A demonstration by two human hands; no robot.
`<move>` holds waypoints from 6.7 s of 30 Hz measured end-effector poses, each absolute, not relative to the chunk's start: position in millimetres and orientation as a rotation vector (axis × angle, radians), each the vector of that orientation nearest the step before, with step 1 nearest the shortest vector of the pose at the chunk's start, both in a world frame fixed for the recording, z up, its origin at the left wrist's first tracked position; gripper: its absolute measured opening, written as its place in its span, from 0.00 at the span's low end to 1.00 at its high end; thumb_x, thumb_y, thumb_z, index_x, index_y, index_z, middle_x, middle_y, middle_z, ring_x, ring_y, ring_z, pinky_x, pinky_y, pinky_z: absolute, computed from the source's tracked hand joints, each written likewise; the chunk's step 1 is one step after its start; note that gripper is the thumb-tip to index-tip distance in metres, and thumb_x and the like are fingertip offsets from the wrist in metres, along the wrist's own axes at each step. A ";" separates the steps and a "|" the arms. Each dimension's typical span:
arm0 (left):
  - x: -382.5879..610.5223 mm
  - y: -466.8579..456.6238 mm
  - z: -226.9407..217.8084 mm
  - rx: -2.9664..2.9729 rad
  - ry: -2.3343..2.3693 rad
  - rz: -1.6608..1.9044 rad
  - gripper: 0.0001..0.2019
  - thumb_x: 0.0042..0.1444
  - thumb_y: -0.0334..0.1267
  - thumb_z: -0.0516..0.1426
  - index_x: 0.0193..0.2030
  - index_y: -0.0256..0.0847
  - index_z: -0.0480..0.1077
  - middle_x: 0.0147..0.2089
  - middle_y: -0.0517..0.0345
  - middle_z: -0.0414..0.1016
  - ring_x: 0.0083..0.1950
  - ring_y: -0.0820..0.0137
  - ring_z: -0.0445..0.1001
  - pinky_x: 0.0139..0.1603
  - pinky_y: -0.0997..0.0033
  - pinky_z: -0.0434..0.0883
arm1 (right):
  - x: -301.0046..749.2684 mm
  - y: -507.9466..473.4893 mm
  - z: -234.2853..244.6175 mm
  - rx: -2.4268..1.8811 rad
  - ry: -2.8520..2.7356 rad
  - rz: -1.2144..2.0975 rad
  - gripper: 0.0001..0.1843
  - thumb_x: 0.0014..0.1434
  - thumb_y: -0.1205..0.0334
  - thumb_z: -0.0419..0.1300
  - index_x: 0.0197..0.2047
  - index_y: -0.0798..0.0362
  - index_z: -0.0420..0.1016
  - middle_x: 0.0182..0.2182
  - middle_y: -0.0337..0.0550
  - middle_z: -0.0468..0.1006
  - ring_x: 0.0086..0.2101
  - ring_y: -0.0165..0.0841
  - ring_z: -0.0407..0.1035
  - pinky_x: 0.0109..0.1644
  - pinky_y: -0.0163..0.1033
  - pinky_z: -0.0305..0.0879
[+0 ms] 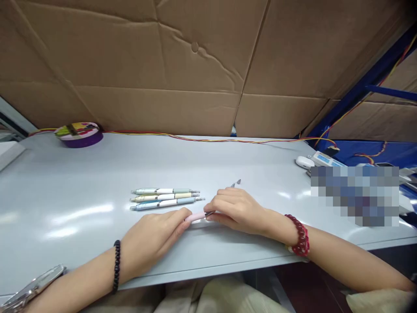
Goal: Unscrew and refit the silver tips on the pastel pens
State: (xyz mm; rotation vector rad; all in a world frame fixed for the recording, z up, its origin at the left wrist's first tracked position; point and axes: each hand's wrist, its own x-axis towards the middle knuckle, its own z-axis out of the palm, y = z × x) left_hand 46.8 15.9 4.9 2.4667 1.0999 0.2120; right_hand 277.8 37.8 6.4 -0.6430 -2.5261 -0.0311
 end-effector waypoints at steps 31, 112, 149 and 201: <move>48.6 -13.0 0.0 3.087 0.262 0.563 0.08 0.57 0.44 0.56 0.32 0.43 0.66 0.24 0.61 0.58 0.22 0.71 0.57 0.20 0.70 0.57 | 266.6 11.2 6.1 -0.819 -1.457 2.143 0.28 0.60 0.38 0.45 0.28 0.56 0.63 0.18 0.35 0.64 0.15 0.22 0.56 0.18 0.28 0.54; 41.2 16.6 7.6 2.151 0.992 0.547 0.13 0.68 0.41 0.40 0.46 0.43 0.62 0.36 0.61 0.70 0.36 0.70 0.70 0.37 0.75 0.65 | 271.5 19.4 21.1 -0.862 -2.063 0.824 0.04 0.59 0.66 0.58 0.39 0.50 0.69 0.33 0.41 0.76 0.35 0.32 0.71 0.40 0.37 0.67; 36.2 36.2 21.6 1.572 0.659 0.139 0.20 0.64 0.53 0.43 0.44 0.40 0.65 0.22 0.68 0.47 0.19 0.77 0.44 0.16 0.79 0.48 | 271.3 24.4 11.2 -0.678 -2.254 0.332 0.05 0.61 0.69 0.56 0.39 0.52 0.72 0.28 0.40 0.77 0.28 0.30 0.68 0.33 0.34 0.65; 41.2 27.6 21.3 1.726 0.731 0.216 0.18 0.65 0.49 0.43 0.41 0.39 0.66 0.22 0.67 0.51 0.21 0.75 0.50 0.20 0.77 0.52 | 282.4 29.3 32.9 -0.969 -2.635 0.708 0.04 0.61 0.61 0.56 0.40 0.51 0.66 0.30 0.38 0.74 0.28 0.29 0.68 0.31 0.31 0.59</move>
